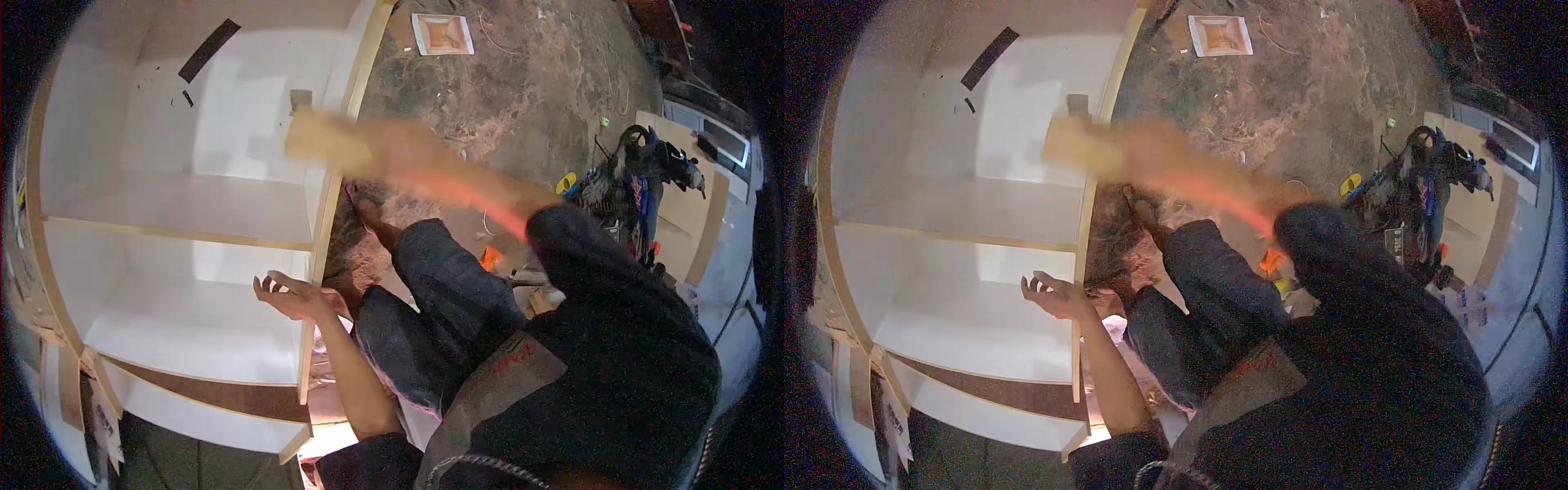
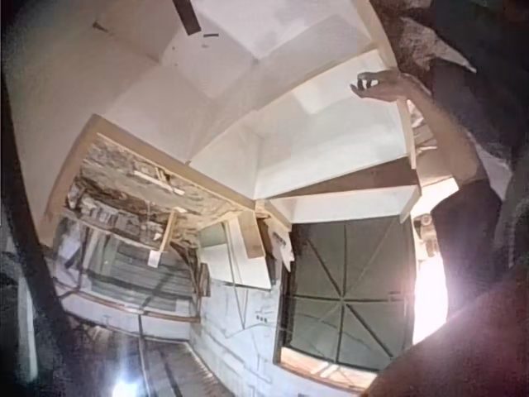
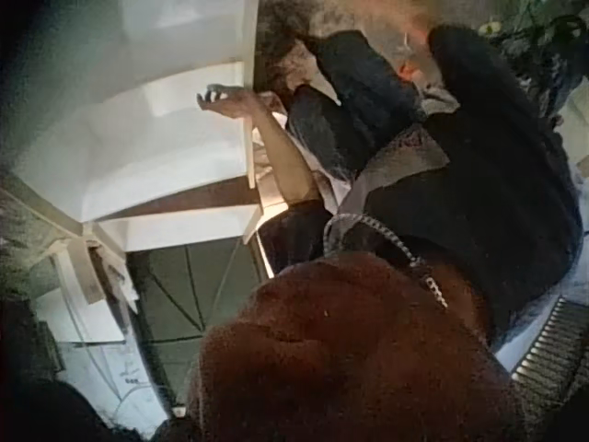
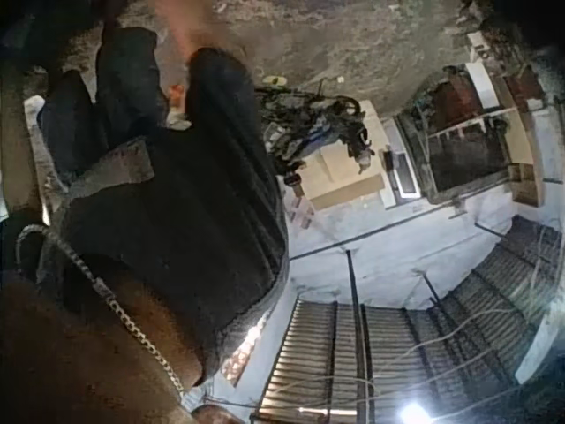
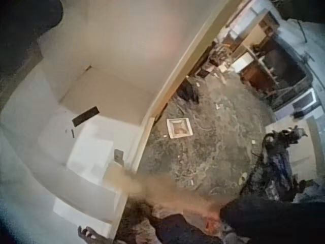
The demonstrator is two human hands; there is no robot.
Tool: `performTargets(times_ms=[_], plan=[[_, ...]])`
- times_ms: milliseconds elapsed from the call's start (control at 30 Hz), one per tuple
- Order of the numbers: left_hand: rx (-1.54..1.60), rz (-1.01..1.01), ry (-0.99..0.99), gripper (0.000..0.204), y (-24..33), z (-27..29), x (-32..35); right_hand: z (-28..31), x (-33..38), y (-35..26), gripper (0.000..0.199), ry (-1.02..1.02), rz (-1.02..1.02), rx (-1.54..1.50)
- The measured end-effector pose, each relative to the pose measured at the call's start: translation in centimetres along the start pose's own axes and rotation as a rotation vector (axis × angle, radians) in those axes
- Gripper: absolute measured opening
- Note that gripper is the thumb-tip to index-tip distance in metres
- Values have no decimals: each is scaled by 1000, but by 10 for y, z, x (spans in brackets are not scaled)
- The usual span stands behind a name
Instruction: The person sands the edges and corners of a wooden shelving unit using a sanding block.
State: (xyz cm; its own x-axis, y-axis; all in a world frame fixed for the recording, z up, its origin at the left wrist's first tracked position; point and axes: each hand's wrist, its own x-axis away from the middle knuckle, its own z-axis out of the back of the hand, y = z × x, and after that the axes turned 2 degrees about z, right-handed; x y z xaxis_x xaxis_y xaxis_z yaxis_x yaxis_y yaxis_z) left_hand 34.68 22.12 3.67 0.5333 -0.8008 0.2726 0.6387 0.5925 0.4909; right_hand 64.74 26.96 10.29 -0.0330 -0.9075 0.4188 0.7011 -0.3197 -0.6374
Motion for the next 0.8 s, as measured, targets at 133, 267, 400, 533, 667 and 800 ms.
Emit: performTargets(times_ms=[133, 267, 400, 533, 667, 800], plan=[[-71, -4, -17, 58, 2, 6, 1, 37, -29, 2, 73, 228, -235, -69], [-97, 29, -51, 58, 1, 4, 0, 4, 12, -31, 66, -96, 3, 274], [-92, 4, -50, 60, 2, 3, -3, 64, -15, -2, 64, 144, -151, -196], [-107, -6, -50, 60, -1, 1, -3, 62, -18, 0, 68, 142, -169, -94], [-126, -29, -22, 58, -10, 0, -6, 77, -28, 4, 77, -216, -6, 420], [-100, -28, -26, 56, 3, 0, 0, 118, -51, 33, 77, 186, -180, -86]])
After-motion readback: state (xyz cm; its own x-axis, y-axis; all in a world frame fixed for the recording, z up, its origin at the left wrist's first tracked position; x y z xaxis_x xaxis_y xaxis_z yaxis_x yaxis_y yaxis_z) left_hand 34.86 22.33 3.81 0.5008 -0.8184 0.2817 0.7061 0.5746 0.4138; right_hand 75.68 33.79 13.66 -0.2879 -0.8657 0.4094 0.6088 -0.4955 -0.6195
